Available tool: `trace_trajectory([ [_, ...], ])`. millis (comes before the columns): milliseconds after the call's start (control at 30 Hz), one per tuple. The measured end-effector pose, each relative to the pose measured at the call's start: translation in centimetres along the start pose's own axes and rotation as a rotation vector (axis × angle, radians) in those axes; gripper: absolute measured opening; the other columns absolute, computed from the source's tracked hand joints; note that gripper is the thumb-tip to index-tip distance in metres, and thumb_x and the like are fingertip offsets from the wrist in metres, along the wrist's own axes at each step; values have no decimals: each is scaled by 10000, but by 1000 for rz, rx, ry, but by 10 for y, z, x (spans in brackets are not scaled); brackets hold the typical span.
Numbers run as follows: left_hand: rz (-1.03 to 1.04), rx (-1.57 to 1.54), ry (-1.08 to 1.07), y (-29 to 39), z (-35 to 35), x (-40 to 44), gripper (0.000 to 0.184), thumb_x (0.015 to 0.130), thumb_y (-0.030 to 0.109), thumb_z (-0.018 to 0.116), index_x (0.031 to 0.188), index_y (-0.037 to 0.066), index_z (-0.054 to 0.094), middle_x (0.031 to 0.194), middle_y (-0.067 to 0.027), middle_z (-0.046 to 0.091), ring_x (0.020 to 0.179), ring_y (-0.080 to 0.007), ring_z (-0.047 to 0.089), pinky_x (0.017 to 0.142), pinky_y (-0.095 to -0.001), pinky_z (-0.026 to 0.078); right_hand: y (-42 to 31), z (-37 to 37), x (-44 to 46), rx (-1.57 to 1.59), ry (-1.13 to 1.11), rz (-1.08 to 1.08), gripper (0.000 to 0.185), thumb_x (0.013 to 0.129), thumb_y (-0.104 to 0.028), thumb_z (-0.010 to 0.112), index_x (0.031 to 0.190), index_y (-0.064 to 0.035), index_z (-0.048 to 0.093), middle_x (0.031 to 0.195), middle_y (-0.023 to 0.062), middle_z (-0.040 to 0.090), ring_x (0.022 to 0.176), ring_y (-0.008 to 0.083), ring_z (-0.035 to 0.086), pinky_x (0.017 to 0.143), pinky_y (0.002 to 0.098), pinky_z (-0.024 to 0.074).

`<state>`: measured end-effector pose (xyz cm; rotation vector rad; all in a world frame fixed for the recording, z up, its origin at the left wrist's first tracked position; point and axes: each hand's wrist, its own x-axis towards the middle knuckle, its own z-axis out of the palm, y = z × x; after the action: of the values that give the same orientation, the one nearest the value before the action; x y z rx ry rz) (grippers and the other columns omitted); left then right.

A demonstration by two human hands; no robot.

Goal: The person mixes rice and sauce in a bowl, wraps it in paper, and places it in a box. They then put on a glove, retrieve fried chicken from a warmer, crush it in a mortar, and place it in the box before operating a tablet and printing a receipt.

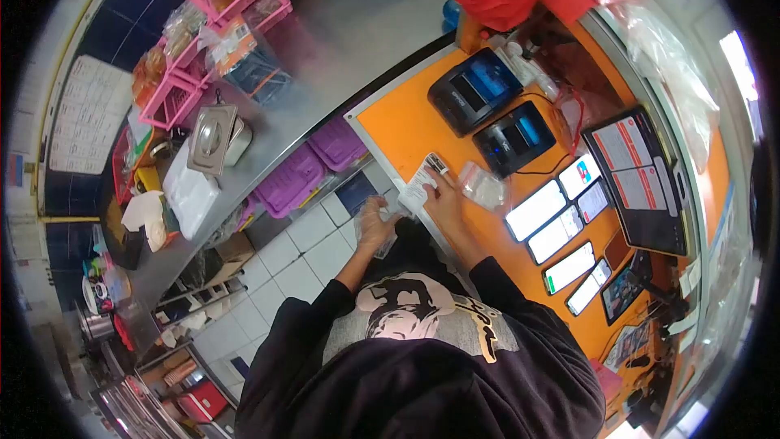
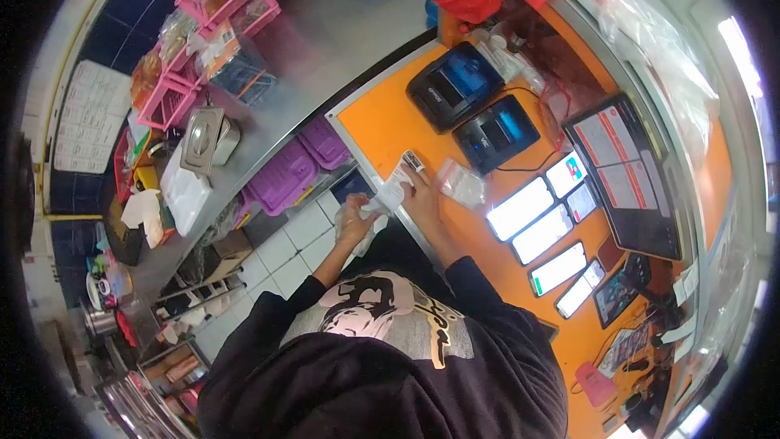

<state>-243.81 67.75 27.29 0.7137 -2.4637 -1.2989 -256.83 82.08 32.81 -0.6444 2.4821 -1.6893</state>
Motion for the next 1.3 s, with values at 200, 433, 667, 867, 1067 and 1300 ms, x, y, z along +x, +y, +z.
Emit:
trace_trajectory([
  [200, -399, -359, 86, 16, 13, -4, 321, 829, 216, 703, 1011, 35, 511, 833, -83, 570, 730, -205, 577, 654, -341, 491, 0, -2, -10, -50, 53, -52, 401, 776, 25, 652, 1172, -29, 624, 988, 153, 638, 633, 177, 589, 503, 266, 466],
  [433, -602, -1079, -47, 31, 45, -4, 191, 949, 238, 571, 1039, 90, 490, 824, -20, 558, 670, -138, 547, 595, -288, 494, -12, -9, -14, -29, 92, 43, 429, 760, 11, 679, 1184, -12, 619, 998, 163, 645, 591, 150, 583, 479, 250, 452],
  [667, -651, -1381, -154, 20, 54, -3, 263, 908, 247, 635, 1072, 124, 471, 936, -18, 564, 786, -154, 558, 654, -303, 496, -13, -13, -28, 12, 106, 401, 461, 783, -57, 693, 1233, -43, 593, 702, 90, 614, 561, 163, 597, 532, 304, 480],
  [867, -727, -1409, -253, 27, 41, 1, 297, 867, 244, 689, 1059, 128, 495, 950, -14, 579, 828, -162, 573, 669, -309, 501, -7, -54, -33, 164, 351, 205, 539, 827, 3, 653, 1338, -21, 482, 1156, 145, 596, 951, 194, 624, 816, 310, 525],
  [1067, -660, -1225, -364, -95, 119, -6, 225, 875, 232, 635, 1038, 83, 593, 812, -53, 636, 808, -203, 621, 693, -370, 512, -136, -52, -20, 650, 178, 293, 532, 853, 46, 579, 1360, 20, 422, 1288, 173, 518, 996, 214, 632, 778, 324, 582],
  [1300, -334, -604, -290, -21, 9, -39, 320, 797, 272, 698, 1027, 51, 674, 859, -63, 685, 777, -169, 637, 702, -313, 511, -270, 22, -55, 760, -41, 126, 578, 829, 100, 561, 1375, 75, 372, 1261, 186, 527, 1051, 226, 607, 837, 309, 536],
])
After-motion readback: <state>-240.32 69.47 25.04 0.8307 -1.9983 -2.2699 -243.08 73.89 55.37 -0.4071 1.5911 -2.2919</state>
